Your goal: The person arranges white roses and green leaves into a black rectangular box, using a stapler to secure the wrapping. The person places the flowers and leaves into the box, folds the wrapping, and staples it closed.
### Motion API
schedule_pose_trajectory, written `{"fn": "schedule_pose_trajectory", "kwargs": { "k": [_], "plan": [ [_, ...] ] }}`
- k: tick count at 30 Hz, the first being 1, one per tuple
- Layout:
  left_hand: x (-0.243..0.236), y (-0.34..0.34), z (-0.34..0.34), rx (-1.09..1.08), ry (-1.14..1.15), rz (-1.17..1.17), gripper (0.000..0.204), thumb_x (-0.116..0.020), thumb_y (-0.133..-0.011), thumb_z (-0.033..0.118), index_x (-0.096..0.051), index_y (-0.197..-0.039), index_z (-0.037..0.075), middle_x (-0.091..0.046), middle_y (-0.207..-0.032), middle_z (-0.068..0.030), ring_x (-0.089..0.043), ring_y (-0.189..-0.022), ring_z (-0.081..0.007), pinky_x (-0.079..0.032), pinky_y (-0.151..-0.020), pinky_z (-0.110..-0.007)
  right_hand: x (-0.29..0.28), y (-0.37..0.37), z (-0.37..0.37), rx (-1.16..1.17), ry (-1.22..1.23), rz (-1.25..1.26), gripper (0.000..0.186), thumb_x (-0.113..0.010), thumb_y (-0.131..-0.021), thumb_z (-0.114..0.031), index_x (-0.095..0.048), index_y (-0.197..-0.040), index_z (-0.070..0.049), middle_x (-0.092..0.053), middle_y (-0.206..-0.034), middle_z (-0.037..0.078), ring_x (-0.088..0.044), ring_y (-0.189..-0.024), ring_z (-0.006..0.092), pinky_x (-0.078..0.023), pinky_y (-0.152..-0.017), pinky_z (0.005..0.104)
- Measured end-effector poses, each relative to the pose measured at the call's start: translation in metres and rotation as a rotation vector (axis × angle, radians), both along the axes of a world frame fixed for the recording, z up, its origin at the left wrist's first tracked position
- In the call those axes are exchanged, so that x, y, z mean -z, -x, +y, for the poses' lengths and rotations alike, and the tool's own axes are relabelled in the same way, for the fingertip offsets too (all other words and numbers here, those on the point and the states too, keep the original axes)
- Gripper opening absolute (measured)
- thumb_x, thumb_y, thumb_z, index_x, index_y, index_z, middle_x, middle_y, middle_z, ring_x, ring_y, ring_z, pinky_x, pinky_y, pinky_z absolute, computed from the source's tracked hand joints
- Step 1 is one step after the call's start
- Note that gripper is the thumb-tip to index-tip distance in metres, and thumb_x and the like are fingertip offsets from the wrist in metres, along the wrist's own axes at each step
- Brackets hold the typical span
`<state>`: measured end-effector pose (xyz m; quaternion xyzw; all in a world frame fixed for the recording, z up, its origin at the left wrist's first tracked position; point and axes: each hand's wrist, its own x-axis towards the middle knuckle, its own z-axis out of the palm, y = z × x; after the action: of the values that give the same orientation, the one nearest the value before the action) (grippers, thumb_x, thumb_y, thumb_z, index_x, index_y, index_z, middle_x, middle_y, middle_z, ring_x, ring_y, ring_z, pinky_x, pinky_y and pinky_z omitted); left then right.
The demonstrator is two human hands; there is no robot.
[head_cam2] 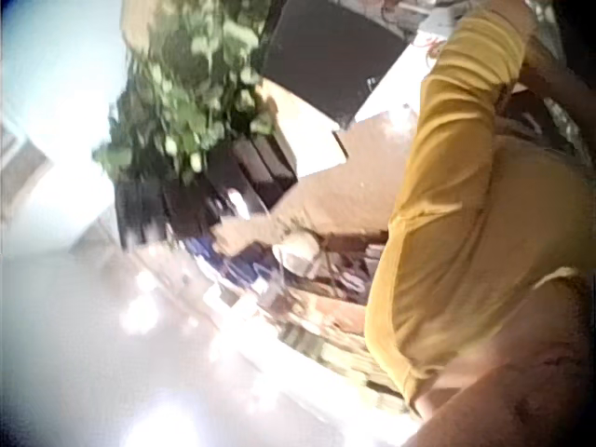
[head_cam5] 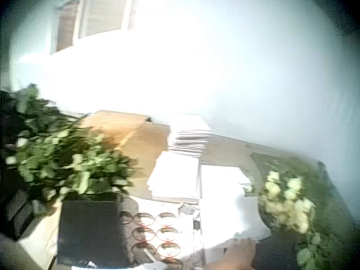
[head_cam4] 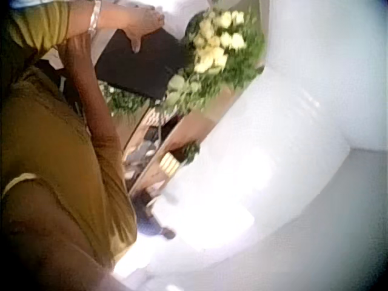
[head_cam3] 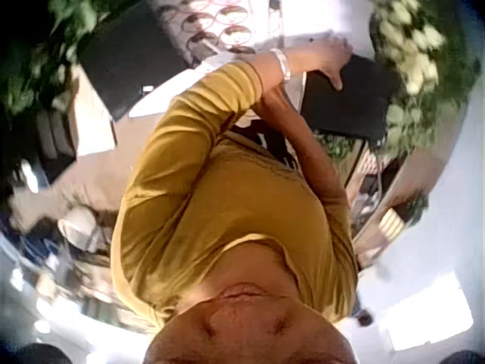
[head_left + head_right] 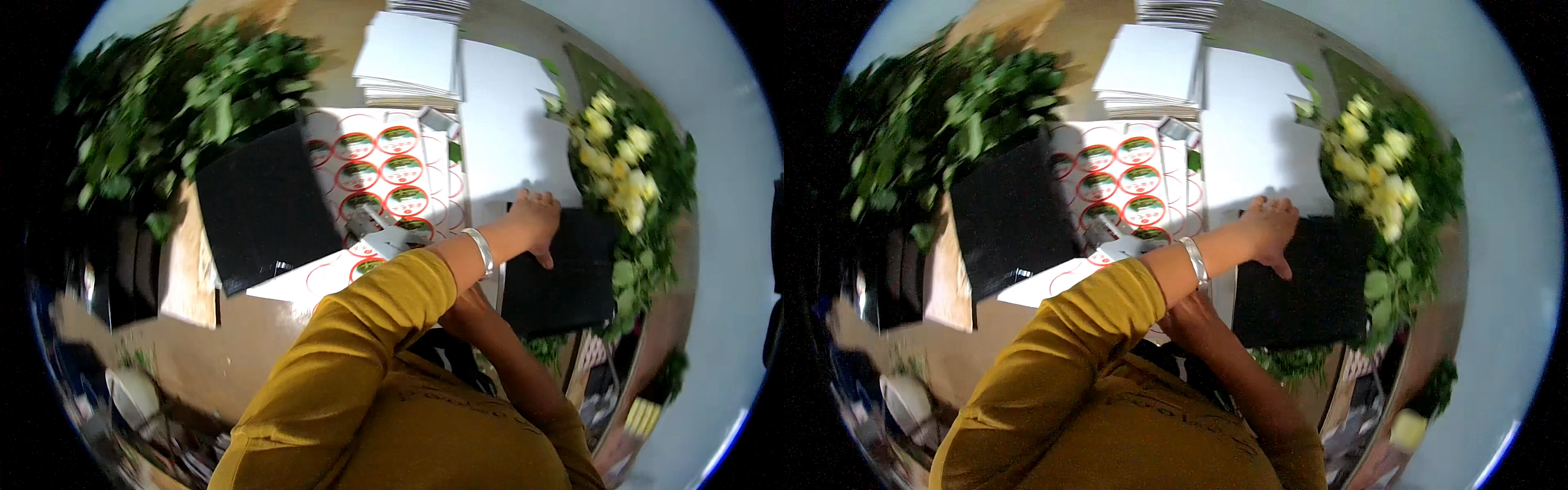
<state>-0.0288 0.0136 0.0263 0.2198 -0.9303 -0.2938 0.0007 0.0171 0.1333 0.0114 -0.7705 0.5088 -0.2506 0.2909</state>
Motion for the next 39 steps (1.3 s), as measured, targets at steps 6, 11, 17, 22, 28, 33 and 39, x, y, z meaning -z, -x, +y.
{"fn": "schedule_pose_trajectory", "kwargs": {
  "k": [6,11,17,22,28,33,39],
  "plan": [
    [-0.003,0.001,-0.004,0.082,-0.041,0.004,0.102,-0.079,-0.053,0.057,-0.041,-0.125,-0.004,-0.052,-0.12,-0.0162,-0.052,-0.11,-0.0314,-0.04,-0.091,-0.042,0.058,-0.03,-0.036,0.212,-0.197,0.333,0.065,-0.053,-0.085,-0.039,-0.033,-0.134,0.0,-0.036,-0.136,0.021,-0.035,-0.127,0.033,-0.028,-0.105,0.0441],
    [0.002,-0.002,-0.009,0.106,-0.018,0.004,0.103,-0.078,-0.058,0.056,-0.035,-0.132,-0.002,-0.051,-0.123,-0.0144,-0.049,-0.113,-0.0319,-0.039,-0.091,-0.044,0.04,-0.036,-0.018,0.23,0.152,0.008,0.059,-0.069,-0.078,-0.033,-0.045,-0.125,-0.006,-0.052,-0.123,0.013,-0.046,-0.117,0.0273,-0.034,-0.1,0.038],
    [-0.002,0.003,-0.006,0.156,-0.044,-0.019,0.103,-0.078,-0.058,0.056,-0.035,-0.132,-0.002,-0.049,-0.126,-0.0131,-0.047,-0.116,-0.0311,-0.037,-0.094,-0.046,-0.02,-0.037,0.079,0.752,-0.965,-1.109,0.072,-0.067,-0.071,-0.021,-0.035,-0.131,0.001,-0.051,-0.118,0.016,-0.054,-0.109,0.0288,-0.04,-0.097,0.0422],
    [0.001,0.005,-0.008,0.156,-0.076,0.0,0.101,-0.077,-0.057,0.053,-0.036,-0.13,-0.004,-0.05,-0.122,-0.0186,-0.048,-0.114,-0.0356,-0.038,-0.092,-0.05,-0.04,-0.06,0.119,1.021,-0.724,-1.118,0.073,-0.058,-0.063,-0.008,-0.035,-0.131,0.004,-0.051,-0.121,0.018,-0.052,-0.113,0.0298,-0.038,-0.1,0.0427],
    [-0.002,0.009,-0.008,0.171,-0.074,-0.062,0.103,-0.076,-0.059,0.054,-0.032,-0.133,-0.003,-0.044,-0.13,-0.0183,-0.044,-0.118,-0.0358,-0.036,-0.096,-0.051,-0.021,-0.07,0.107,1.37,-0.658,-0.618,0.045,-0.055,-0.069,-0.009,-0.053,-0.112,0.005,-0.062,-0.105,0.014,-0.058,-0.101,0.0265,-0.041,-0.093,0.0369],
    [-0.006,0.008,-0.009,0.167,-0.088,-0.078,0.103,-0.077,-0.06,0.054,-0.032,-0.134,-0.002,-0.044,-0.131,-0.0163,-0.043,-0.12,-0.0339,-0.034,-0.097,-0.05,-0.02,-0.062,0.073,1.441,-0.549,-0.707,0.033,-0.058,-0.079,-0.019,-0.059,-0.103,0.003,-0.065,-0.093,0.011,-0.06,-0.083,0.0198,-0.046,-0.077,0.0306],
    [-0.006,0.008,-0.007,0.166,-0.106,-0.073,0.102,-0.077,-0.06,0.053,-0.033,-0.134,-0.001,-0.045,-0.131,-0.0151,-0.043,-0.12,-0.0328,-0.034,-0.097,-0.049,0.011,-0.052,0.076,1.558,-0.573,-0.44,0.035,-0.059,-0.086,-0.033,-0.058,-0.096,0.001,-0.063,-0.081,0.01,-0.059,-0.067,0.0163,-0.046,-0.062,0.0307]
  ]
}}
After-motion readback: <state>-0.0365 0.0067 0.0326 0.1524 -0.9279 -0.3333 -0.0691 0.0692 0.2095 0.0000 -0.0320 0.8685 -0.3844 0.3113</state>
